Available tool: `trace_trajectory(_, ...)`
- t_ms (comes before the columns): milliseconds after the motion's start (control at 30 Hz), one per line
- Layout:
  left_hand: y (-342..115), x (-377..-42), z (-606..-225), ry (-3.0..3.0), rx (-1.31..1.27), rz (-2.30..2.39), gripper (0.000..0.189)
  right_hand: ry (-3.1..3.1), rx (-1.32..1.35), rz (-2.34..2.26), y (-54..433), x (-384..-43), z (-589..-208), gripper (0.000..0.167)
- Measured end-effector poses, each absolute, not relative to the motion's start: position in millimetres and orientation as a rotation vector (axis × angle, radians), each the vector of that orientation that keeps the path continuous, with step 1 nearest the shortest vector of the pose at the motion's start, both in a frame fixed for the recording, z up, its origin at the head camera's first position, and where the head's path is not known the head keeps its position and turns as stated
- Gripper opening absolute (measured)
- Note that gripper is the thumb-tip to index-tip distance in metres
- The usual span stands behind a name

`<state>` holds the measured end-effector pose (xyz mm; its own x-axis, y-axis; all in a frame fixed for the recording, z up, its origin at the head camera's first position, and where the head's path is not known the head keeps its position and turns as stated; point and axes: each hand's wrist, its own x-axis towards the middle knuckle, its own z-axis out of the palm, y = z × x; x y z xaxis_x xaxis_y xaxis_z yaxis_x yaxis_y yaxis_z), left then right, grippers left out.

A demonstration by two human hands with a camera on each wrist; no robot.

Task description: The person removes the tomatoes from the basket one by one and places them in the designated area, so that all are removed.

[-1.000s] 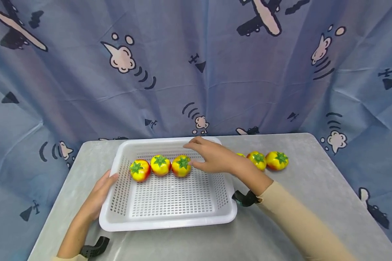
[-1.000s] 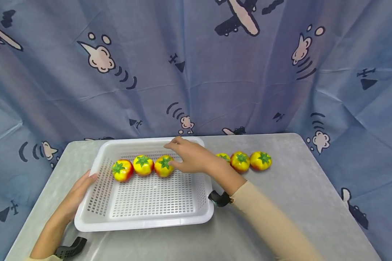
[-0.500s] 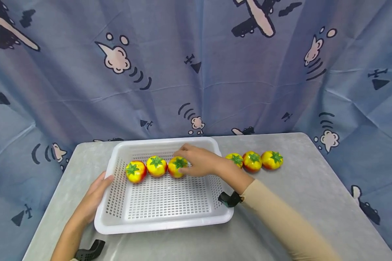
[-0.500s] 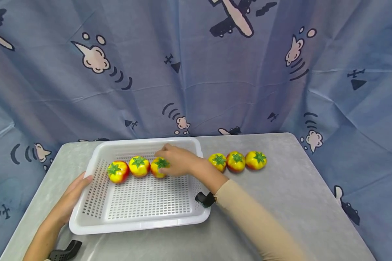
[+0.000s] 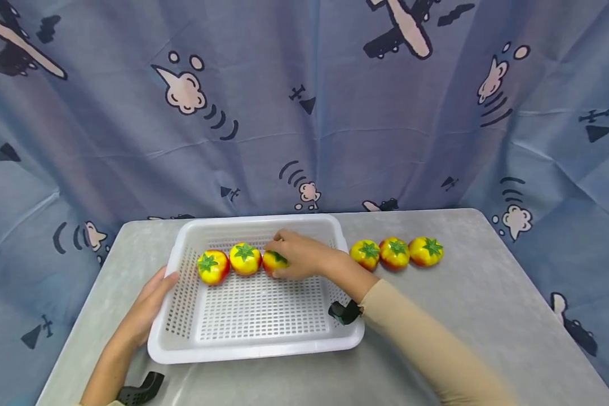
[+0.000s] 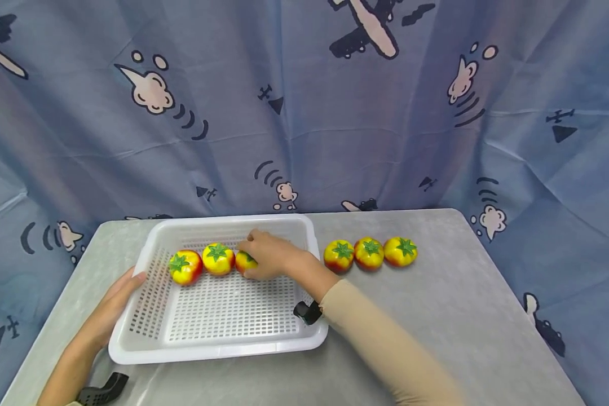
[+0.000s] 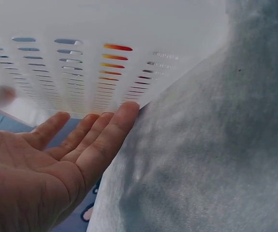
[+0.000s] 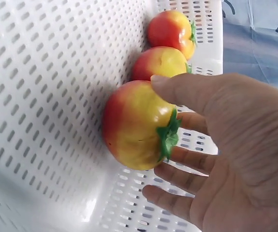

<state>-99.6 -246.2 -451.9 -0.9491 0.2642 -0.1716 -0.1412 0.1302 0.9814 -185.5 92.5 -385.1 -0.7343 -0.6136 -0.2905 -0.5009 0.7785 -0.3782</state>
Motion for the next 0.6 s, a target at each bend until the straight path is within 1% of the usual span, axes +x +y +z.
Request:
trace_trajectory(167,-246.8,-98.4,-450.9,2.111,0.076,1.897,0.066,2.574,-0.833,-0.385,89.5,-184.3,-391.2,0.062)
trace_trajectory(600,-243.8,-97.5,-452.0,2.120,0.090,1.897,0.067,2.584,-0.828,-0.380,90.4,-179.6,-395.2,0.061)
